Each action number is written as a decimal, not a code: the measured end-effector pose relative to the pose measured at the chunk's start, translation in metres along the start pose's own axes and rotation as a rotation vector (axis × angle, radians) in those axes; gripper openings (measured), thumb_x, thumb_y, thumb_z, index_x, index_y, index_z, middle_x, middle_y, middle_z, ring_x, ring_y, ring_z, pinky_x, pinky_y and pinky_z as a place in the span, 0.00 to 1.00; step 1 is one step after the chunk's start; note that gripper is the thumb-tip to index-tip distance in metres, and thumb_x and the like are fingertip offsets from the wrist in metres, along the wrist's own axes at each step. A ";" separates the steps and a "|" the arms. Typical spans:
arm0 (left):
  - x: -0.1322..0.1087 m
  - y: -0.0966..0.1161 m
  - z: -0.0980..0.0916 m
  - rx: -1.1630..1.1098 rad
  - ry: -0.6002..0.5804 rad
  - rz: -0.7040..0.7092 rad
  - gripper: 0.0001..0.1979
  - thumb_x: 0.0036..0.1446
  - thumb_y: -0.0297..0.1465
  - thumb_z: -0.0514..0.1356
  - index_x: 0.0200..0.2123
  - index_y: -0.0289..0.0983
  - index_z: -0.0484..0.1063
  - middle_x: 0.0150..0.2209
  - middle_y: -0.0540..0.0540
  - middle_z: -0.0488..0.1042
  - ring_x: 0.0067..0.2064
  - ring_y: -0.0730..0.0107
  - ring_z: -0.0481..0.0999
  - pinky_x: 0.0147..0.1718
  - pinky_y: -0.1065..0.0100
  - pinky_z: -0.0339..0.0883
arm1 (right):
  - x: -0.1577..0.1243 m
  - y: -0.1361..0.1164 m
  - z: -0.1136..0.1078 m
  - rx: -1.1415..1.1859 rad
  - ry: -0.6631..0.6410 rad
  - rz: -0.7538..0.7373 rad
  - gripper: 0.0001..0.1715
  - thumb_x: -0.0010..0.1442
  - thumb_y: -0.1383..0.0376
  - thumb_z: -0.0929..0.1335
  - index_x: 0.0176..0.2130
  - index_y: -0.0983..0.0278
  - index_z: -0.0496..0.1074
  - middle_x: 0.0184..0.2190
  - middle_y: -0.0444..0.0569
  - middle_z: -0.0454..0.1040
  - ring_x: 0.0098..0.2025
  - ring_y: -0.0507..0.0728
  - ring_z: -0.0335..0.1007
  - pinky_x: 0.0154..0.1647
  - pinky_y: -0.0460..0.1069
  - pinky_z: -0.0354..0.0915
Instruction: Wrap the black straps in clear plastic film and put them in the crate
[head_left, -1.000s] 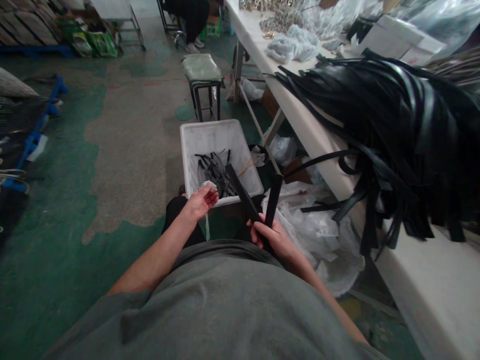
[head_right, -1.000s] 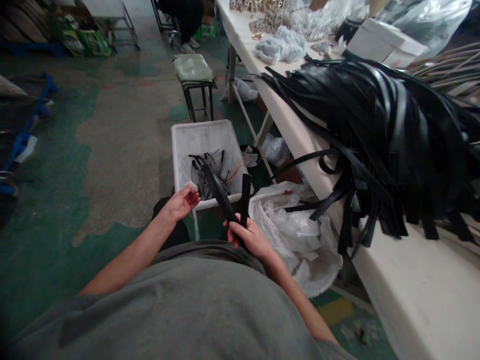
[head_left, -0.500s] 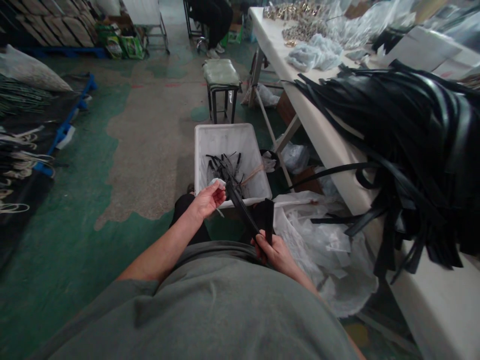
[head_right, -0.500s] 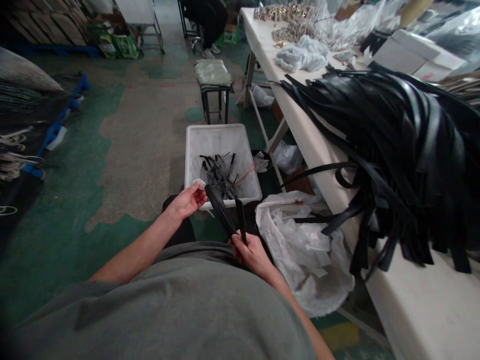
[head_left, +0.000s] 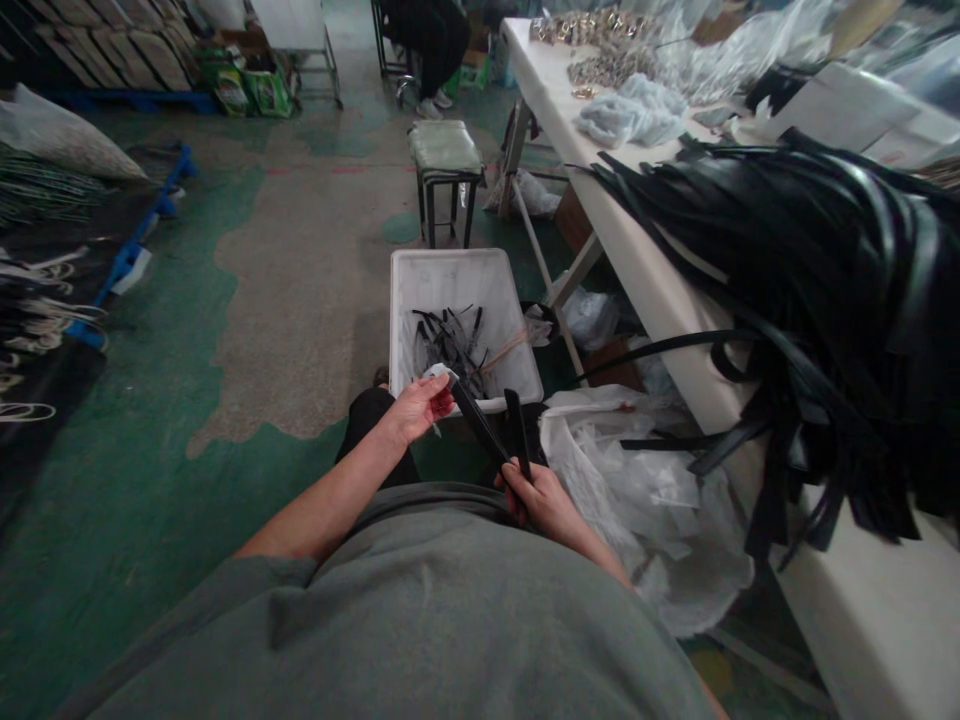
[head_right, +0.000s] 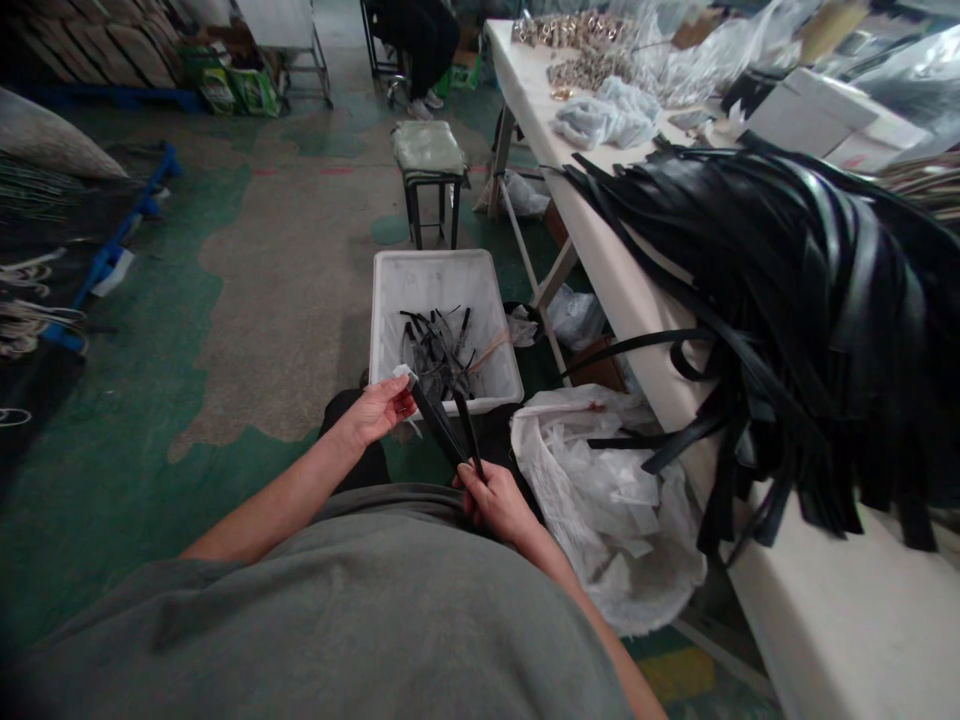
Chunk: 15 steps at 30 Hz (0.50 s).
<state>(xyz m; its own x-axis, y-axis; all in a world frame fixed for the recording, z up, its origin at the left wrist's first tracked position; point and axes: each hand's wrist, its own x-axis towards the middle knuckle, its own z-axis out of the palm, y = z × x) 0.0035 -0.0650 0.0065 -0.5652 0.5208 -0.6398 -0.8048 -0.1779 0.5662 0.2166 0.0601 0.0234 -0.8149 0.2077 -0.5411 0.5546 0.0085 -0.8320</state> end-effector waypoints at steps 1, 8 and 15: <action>-0.001 -0.003 0.000 0.014 -0.004 -0.010 0.11 0.47 0.29 0.71 0.27 0.34 0.71 0.21 0.52 0.74 0.22 0.76 0.73 0.24 0.73 0.72 | 0.003 -0.001 0.001 0.002 -0.005 0.008 0.25 0.62 0.46 0.62 0.32 0.64 0.69 0.17 0.40 0.67 0.15 0.49 0.60 0.16 0.44 0.56; -0.006 -0.019 -0.001 0.003 -0.012 -0.051 0.09 0.49 0.26 0.69 0.27 0.35 0.70 0.22 0.51 0.74 0.24 0.75 0.75 0.26 0.72 0.74 | 0.016 -0.003 0.000 0.113 0.013 -0.021 0.23 0.61 0.46 0.62 0.36 0.64 0.67 0.17 0.39 0.69 0.13 0.48 0.60 0.15 0.43 0.54; -0.011 -0.034 -0.005 0.148 -0.090 -0.032 0.10 0.42 0.25 0.72 0.26 0.33 0.73 0.24 0.50 0.75 0.25 0.76 0.74 0.29 0.72 0.71 | 0.014 -0.001 0.003 -0.032 0.047 -0.016 0.13 0.62 0.55 0.63 0.32 0.61 0.62 0.20 0.39 0.71 0.15 0.49 0.64 0.16 0.43 0.58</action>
<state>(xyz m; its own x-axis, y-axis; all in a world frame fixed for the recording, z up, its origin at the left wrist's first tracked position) 0.0364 -0.0688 -0.0076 -0.5160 0.5977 -0.6136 -0.7830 -0.0385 0.6209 0.2037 0.0601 0.0164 -0.8153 0.2534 -0.5207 0.5472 0.0430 -0.8359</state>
